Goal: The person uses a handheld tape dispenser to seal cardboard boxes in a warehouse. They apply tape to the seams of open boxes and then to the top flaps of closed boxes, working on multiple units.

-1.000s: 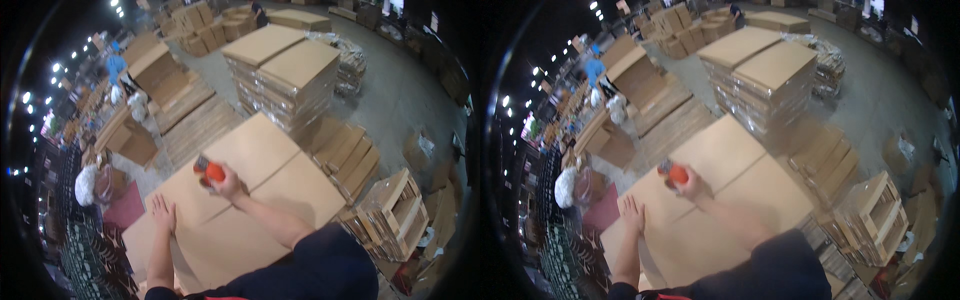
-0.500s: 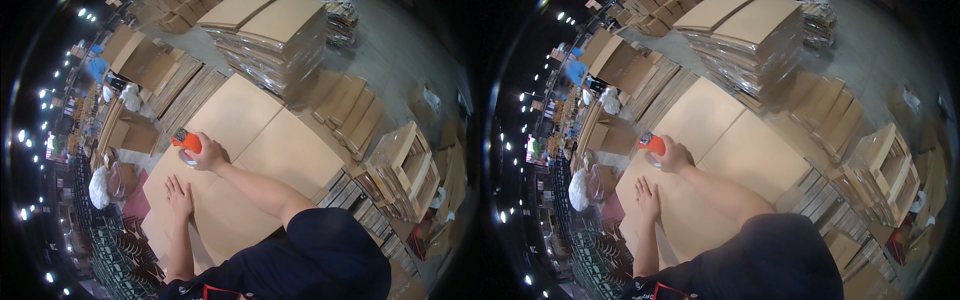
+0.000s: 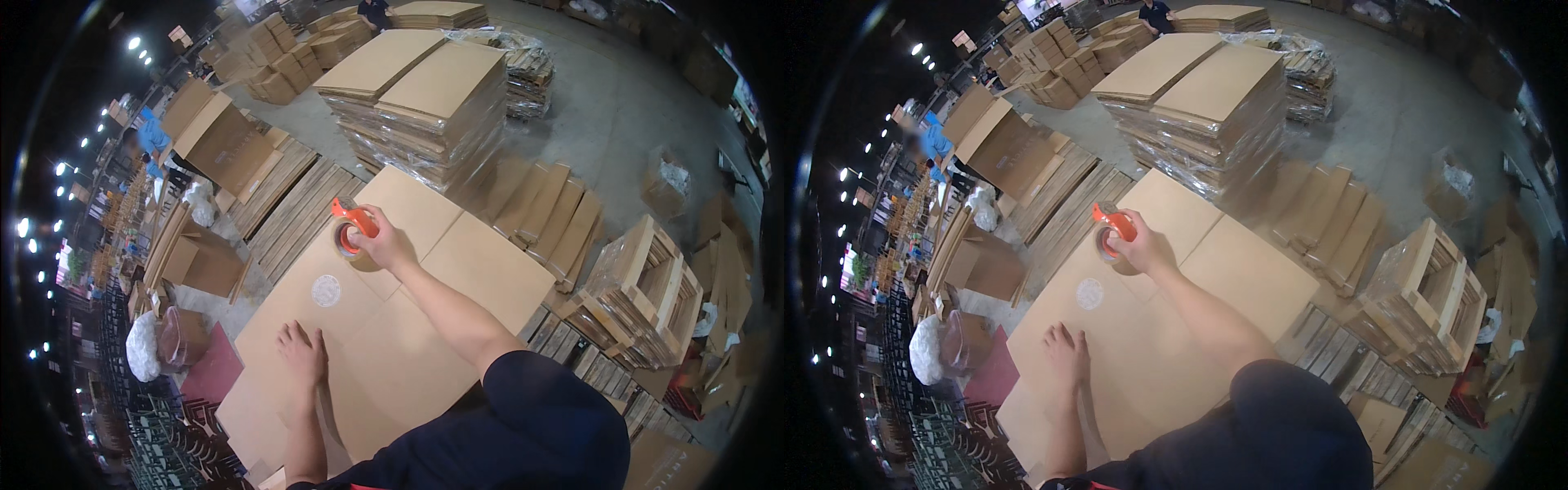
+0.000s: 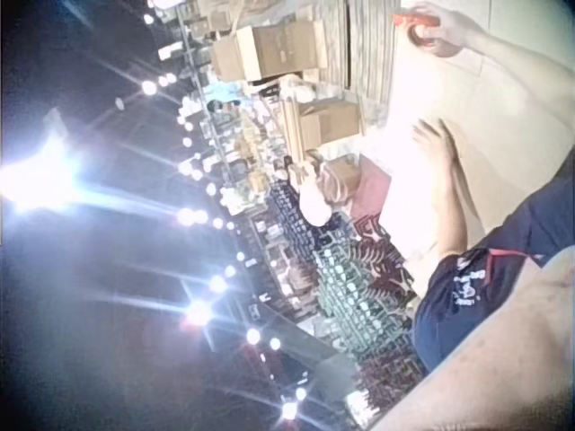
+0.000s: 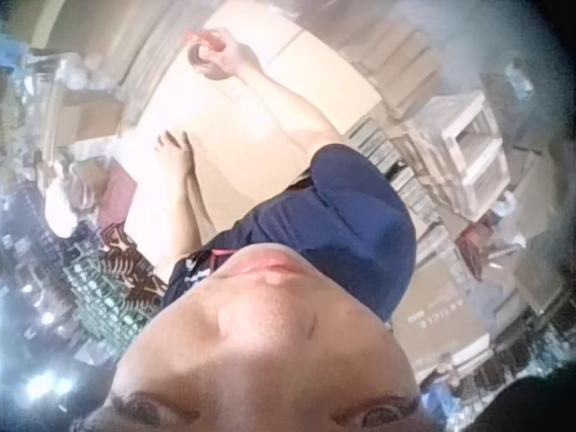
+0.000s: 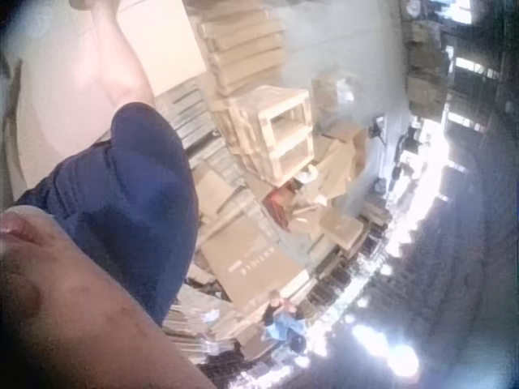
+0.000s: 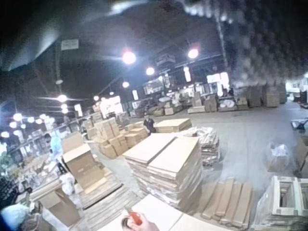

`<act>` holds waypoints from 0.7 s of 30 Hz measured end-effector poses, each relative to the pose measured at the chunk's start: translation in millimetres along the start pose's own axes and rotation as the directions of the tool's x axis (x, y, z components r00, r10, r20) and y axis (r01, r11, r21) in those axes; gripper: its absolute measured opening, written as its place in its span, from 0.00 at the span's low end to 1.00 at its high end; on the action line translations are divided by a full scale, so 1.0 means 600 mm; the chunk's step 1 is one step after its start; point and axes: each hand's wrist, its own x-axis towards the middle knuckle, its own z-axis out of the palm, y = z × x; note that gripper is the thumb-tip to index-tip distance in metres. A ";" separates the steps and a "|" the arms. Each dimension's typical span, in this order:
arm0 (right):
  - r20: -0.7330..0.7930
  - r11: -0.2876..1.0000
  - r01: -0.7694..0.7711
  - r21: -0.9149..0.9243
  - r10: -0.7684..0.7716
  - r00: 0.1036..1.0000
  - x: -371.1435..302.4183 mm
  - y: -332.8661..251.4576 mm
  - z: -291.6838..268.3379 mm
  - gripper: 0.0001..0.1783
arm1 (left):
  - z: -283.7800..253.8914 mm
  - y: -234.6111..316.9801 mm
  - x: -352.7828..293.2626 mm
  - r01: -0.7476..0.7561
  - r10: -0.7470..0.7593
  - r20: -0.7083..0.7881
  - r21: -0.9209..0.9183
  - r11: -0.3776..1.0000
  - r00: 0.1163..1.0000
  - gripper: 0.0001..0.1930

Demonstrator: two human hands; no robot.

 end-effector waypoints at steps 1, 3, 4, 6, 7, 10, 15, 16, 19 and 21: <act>-0.011 0.990 -0.015 -0.143 0.013 1.000 -0.015 -0.009 0.015 0.37 | -0.013 -0.020 0.035 0.067 -0.067 0.110 0.006 0.998 0.992 0.36; 0.004 0.991 -0.059 -0.120 0.060 0.998 -0.021 -0.014 0.024 0.37 | -0.058 -0.059 0.119 0.139 -0.118 0.120 -0.183 0.973 0.986 0.31; 0.031 0.994 -0.065 -0.088 0.068 0.997 -0.022 -0.025 0.042 0.38 | -0.073 -0.087 0.150 0.144 -0.150 0.013 -0.370 0.918 0.989 0.29; 0.023 1.000 0.009 -0.018 -0.008 1.000 -0.016 -0.018 0.043 0.37 | -0.032 -0.065 0.206 -0.045 -0.081 -0.356 -0.332 0.942 0.931 0.29; 0.014 0.999 0.045 0.015 -0.045 0.999 -0.011 -0.015 0.040 0.37 | -0.020 -0.057 0.225 -0.133 -0.042 -0.524 -0.291 0.947 0.851 0.28; -0.010 0.999 0.044 0.015 -0.044 0.999 -0.001 0.004 0.030 0.34 | 0.027 -0.020 0.242 -0.099 0.014 -0.273 -0.298 0.950 0.962 0.26; 0.032 0.982 -0.066 0.177 0.061 0.998 0.006 0.018 0.058 0.34 | 0.048 -0.084 0.242 -0.109 -0.166 -0.258 -0.790 0.604 0.952 0.17; 0.089 0.967 -0.140 0.214 0.124 0.988 0.011 0.017 0.068 0.34 | 0.051 -0.097 0.249 -0.122 -0.197 -0.241 -0.869 0.479 0.950 0.17; 0.234 0.701 -0.178 0.690 0.016 0.972 -0.010 0.056 0.069 0.36 | 0.057 -0.068 0.252 -0.013 -0.151 -0.012 -1.000 -0.002 0.989 0.14; 0.367 0.513 -0.337 0.789 0.046 0.929 -0.037 0.047 0.102 0.38 | 0.045 -0.075 0.246 -0.040 -0.096 -0.047 -0.996 0.082 0.994 0.15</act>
